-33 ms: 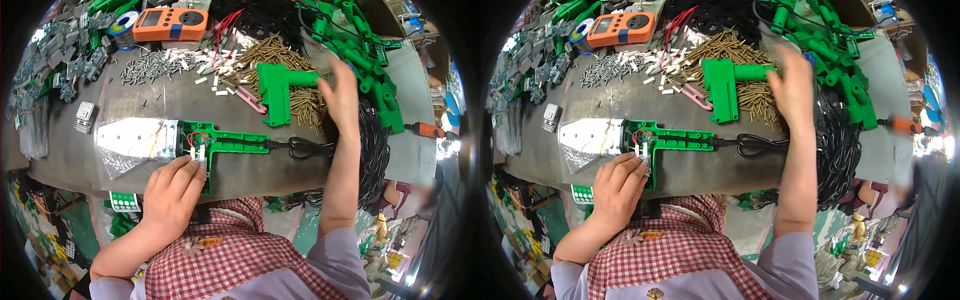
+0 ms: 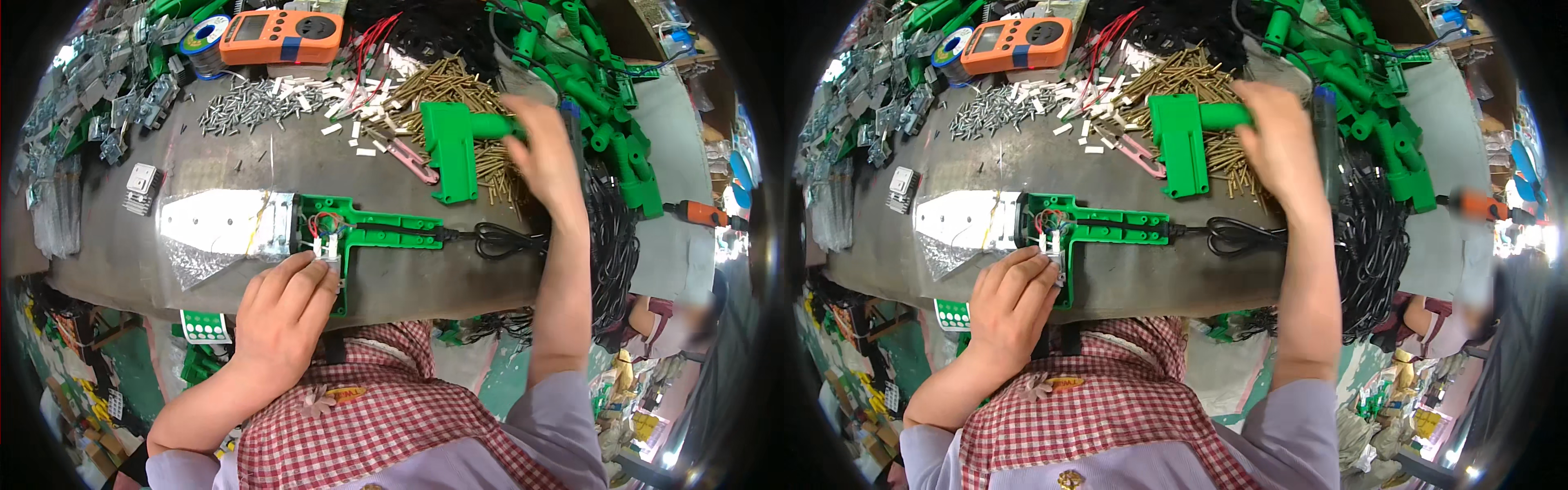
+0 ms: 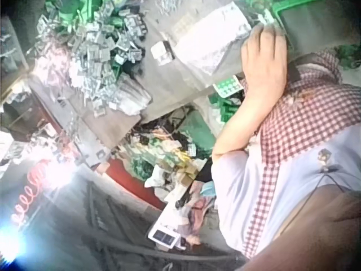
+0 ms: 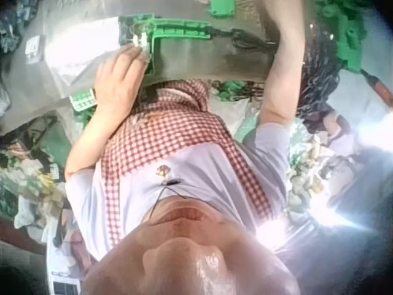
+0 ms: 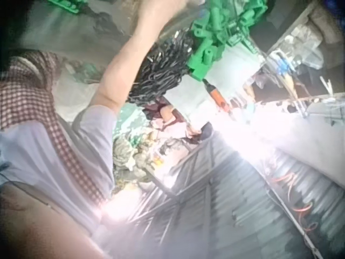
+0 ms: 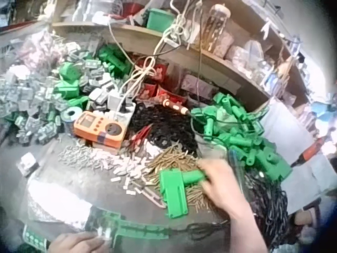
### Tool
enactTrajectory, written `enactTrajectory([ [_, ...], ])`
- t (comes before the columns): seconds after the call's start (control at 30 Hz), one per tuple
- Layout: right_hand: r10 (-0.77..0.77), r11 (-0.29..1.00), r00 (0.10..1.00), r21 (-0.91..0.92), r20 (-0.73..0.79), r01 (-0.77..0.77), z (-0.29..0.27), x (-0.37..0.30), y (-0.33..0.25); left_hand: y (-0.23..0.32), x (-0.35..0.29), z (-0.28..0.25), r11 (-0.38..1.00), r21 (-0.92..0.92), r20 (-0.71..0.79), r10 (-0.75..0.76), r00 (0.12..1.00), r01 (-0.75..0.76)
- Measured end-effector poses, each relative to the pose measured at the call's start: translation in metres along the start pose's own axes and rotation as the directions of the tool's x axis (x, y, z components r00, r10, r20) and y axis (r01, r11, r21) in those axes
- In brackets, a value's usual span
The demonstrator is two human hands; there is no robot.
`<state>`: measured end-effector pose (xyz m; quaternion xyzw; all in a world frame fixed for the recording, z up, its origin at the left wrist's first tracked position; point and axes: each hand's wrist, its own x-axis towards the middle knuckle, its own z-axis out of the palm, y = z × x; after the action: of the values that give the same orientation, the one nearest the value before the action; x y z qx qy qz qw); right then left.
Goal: The person assembles a heating tool by soldering wires and internal components into the plastic handle casing using a soldering iron, closing the housing, and driving screws with a power screwdriver.
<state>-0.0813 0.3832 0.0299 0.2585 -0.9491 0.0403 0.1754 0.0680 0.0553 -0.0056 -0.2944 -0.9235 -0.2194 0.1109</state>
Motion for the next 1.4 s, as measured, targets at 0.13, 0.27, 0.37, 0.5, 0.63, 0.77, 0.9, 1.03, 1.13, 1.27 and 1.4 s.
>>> enactTrajectory([
  [0.13, 0.066, 0.998, 0.973, -0.027, 0.222, -0.061, 0.016, 0.01, -0.01, 0.001, 0.002, 0.003, 1.0, -0.023, -0.008, 0.006, 1.0, -0.006],
  [0.27, 0.035, 0.995, 0.988, 0.083, 0.154, -0.048, 0.006, 0.013, -0.011, 0.001, 0.004, 0.003, 0.999, -0.03, -0.045, -0.016, 0.999, 0.014],
  [0.37, 0.36, 0.403, 0.883, 0.803, 0.302, -0.439, -0.003, -0.012, -0.037, 0.002, 0.002, 0.003, 0.999, -0.026, -0.04, -0.03, 0.999, 0.029],
  [0.5, 0.273, 0.17, 0.913, 0.919, 0.303, -0.356, -0.019, -0.044, -0.1, 0.001, 0.002, 0.001, 1.0, -0.028, -0.018, -0.012, 1.0, 0.012],
  [0.63, 0.304, -0.459, 0.819, 0.828, 0.487, -0.322, -0.005, -0.057, -0.104, -0.001, 0.001, 0.003, 1.0, -0.019, -0.014, -0.011, 1.0, 0.011],
  [0.77, 0.323, -0.318, 0.863, 0.904, 0.388, -0.287, 0.002, -0.061, -0.114, 0.0, 0.0, 0.007, 1.0, 0.002, -0.053, -0.016, 0.998, 0.016],
  [0.9, 0.225, -0.019, 0.968, 0.994, 0.11, -0.109, 0.016, -0.061, -0.108, 0.001, 0.0, 0.004, 0.992, 0.127, -0.064, 0.019, 0.998, -0.011],
  [1.03, 0.305, -0.14, 0.916, 0.964, 0.261, -0.228, 0.016, -0.062, -0.116, 0.002, -0.002, 0.004, 0.994, 0.104, -0.071, -0.03, 0.997, 0.037],
  [1.13, 0.14, 0.246, 0.962, 0.933, 0.233, -0.262, 0.025, -0.067, -0.107, -0.001, -0.003, 0.002, 0.995, 0.083, -0.098, -0.055, 0.994, 0.064],
  [1.27, 0.166, 0.341, 0.886, 0.818, 0.432, -0.463, 0.016, -0.057, -0.116, -0.01, -0.001, 0.003, 0.998, -0.005, -0.161, -0.067, 0.985, 0.067],
  [1.4, 0.094, 0.728, 0.961, 0.64, 0.261, -0.245, 0.021, -0.043, -0.139, -0.013, -0.009, 0.013, 0.963, -0.236, -0.23, -0.187, 0.955, 0.132],
])
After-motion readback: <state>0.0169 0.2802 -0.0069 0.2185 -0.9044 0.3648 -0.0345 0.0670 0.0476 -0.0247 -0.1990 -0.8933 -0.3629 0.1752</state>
